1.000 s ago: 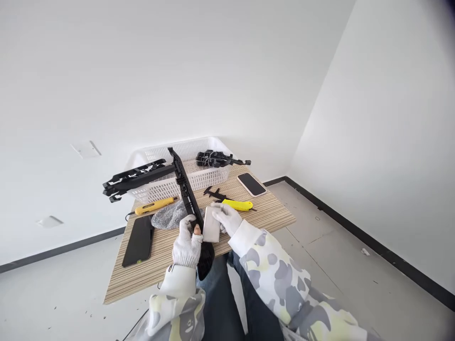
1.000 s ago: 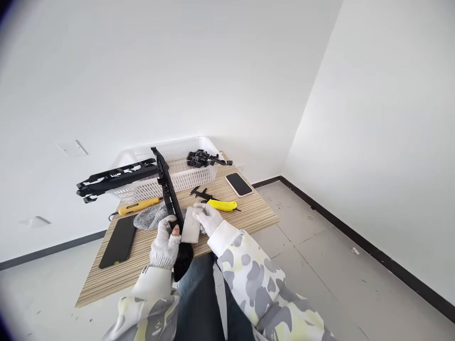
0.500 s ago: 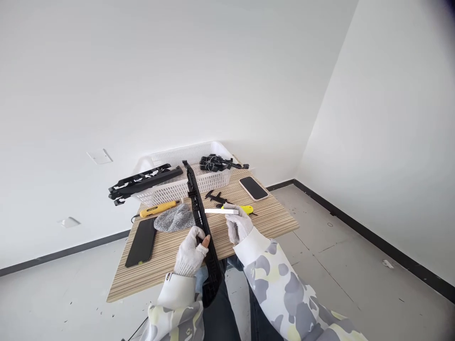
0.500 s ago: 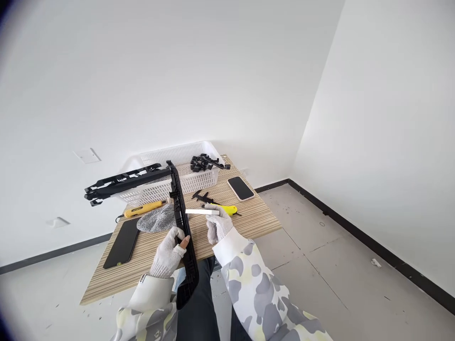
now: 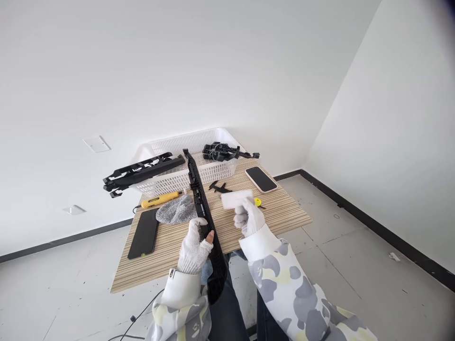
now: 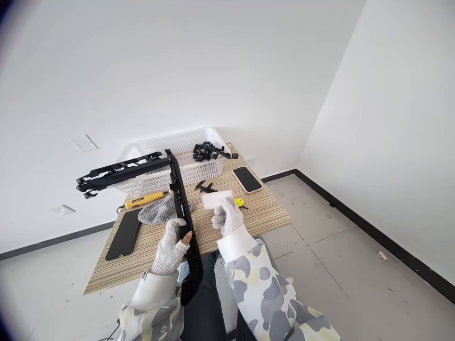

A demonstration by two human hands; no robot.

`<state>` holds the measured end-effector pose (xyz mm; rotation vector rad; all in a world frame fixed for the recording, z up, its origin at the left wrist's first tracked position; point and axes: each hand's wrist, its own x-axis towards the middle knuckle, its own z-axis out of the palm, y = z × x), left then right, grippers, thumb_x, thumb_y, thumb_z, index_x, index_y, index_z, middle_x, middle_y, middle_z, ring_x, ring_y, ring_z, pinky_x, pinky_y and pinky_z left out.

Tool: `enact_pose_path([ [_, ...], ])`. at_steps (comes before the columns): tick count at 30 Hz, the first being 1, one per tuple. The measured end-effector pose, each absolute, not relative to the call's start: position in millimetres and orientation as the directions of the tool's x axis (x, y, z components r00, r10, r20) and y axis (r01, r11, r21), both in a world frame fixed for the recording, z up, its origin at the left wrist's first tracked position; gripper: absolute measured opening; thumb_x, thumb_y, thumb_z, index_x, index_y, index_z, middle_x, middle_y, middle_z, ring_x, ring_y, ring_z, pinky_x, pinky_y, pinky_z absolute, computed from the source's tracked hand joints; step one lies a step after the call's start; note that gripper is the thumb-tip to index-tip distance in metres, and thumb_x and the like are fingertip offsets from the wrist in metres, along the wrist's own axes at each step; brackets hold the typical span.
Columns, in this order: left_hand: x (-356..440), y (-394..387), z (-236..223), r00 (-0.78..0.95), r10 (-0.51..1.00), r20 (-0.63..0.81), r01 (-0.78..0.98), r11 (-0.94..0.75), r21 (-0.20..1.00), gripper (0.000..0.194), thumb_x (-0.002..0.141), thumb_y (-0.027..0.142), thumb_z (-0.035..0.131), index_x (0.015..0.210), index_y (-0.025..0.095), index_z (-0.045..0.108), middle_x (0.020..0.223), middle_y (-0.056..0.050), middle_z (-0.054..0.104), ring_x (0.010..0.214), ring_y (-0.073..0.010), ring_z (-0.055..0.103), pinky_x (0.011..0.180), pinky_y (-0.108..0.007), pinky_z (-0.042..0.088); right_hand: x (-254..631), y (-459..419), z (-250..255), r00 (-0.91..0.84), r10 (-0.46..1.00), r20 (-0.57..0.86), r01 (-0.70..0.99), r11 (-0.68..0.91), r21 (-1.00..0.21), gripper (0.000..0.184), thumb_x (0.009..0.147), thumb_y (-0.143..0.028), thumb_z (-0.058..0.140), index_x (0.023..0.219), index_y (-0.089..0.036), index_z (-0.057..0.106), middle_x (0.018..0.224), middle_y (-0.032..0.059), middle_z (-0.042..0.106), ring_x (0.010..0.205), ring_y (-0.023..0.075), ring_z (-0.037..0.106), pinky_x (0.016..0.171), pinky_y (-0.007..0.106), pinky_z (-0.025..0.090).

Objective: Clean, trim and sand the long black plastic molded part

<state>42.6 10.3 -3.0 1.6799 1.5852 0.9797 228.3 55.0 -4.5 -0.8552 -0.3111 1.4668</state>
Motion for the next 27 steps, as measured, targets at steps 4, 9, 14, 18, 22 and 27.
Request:
enact_pose_path([
  [4, 37, 14, -5, 0.078, 0.995, 0.057, 0.537, -0.09, 0.839, 0.032, 0.087, 0.051, 0.051, 0.109, 0.027, 0.046, 0.075, 0.007, 0.06, 0.057, -0.0147, 0.058, 0.065, -0.031, 0.048, 225, 63, -2, 0.083, 0.925, -0.37, -0.796, -0.161, -0.583, 0.042, 0.072, -0.047, 0.079, 0.073, -0.023, 0.044, 0.047, -0.0112, 0.045, 0.03, 0.0046, 0.034, 0.028, 0.015, 0.025],
  [9, 34, 15, -6, 0.085, 0.992, 0.09, 0.573, -0.123, 0.81, 0.029, 0.086, 0.046, 0.05, 0.107, 0.026, 0.049, 0.089, 0.002, 0.066, 0.069, -0.0167, 0.063, 0.07, -0.032, 0.05, 204, 70, -4, -0.161, 0.941, -0.299, -0.62, -0.332, -0.711, 0.039, 0.072, -0.047, 0.083, 0.075, -0.021, 0.055, 0.05, -0.0062, 0.054, 0.033, 0.0077, 0.042, 0.028, 0.017, 0.03],
  [14, 38, 10, -1, 0.075, 0.991, 0.111, 0.651, -0.133, 0.747, 0.028, 0.079, 0.041, 0.05, 0.104, 0.027, 0.05, 0.092, 0.001, 0.068, 0.072, -0.0191, 0.064, 0.072, -0.033, 0.049, 202, 70, -6, -0.052, 0.955, -0.291, -0.688, -0.245, -0.683, 0.041, 0.071, -0.046, 0.087, 0.071, -0.02, 0.054, 0.053, -0.0031, 0.057, 0.041, 0.0085, 0.049, 0.035, 0.018, 0.04],
  [18, 40, 8, -1, 0.073, 0.991, 0.111, 0.726, -0.129, 0.675, 0.026, 0.077, 0.04, 0.051, 0.1, 0.028, 0.05, 0.081, 0.003, 0.064, 0.067, -0.0187, 0.062, 0.069, -0.032, 0.046, 205, 67, -7, -0.098, 0.95, -0.296, -0.706, -0.276, -0.652, 0.048, 0.067, -0.045, 0.089, 0.065, -0.02, 0.048, 0.048, -0.0057, 0.05, 0.039, 0.0055, 0.041, 0.033, 0.015, 0.031],
  [22, 40, 7, 3, 0.099, 0.992, 0.079, 0.761, -0.126, 0.636, 0.022, 0.077, 0.039, 0.052, 0.095, 0.028, 0.047, 0.076, 0.004, 0.06, 0.068, -0.0191, 0.062, 0.067, -0.031, 0.044, 204, 67, -12, -0.092, 0.957, -0.276, -0.673, -0.264, -0.691, 0.047, 0.066, -0.046, 0.089, 0.067, -0.021, 0.049, 0.05, -0.0049, 0.053, 0.039, 0.0063, 0.043, 0.034, 0.016, 0.032],
  [27, 39, 8, 4, 0.136, 0.987, 0.084, 0.745, -0.158, 0.648, 0.021, 0.079, 0.043, 0.05, 0.092, 0.027, 0.047, 0.072, 0.005, 0.055, 0.062, -0.0172, 0.054, 0.065, -0.03, 0.04, 206, 69, -19, -0.104, 0.965, -0.241, -0.667, -0.247, -0.703, 0.044, 0.067, -0.046, 0.088, 0.07, -0.021, 0.052, 0.049, -0.0057, 0.05, 0.039, 0.0076, 0.042, 0.033, 0.018, 0.032],
])
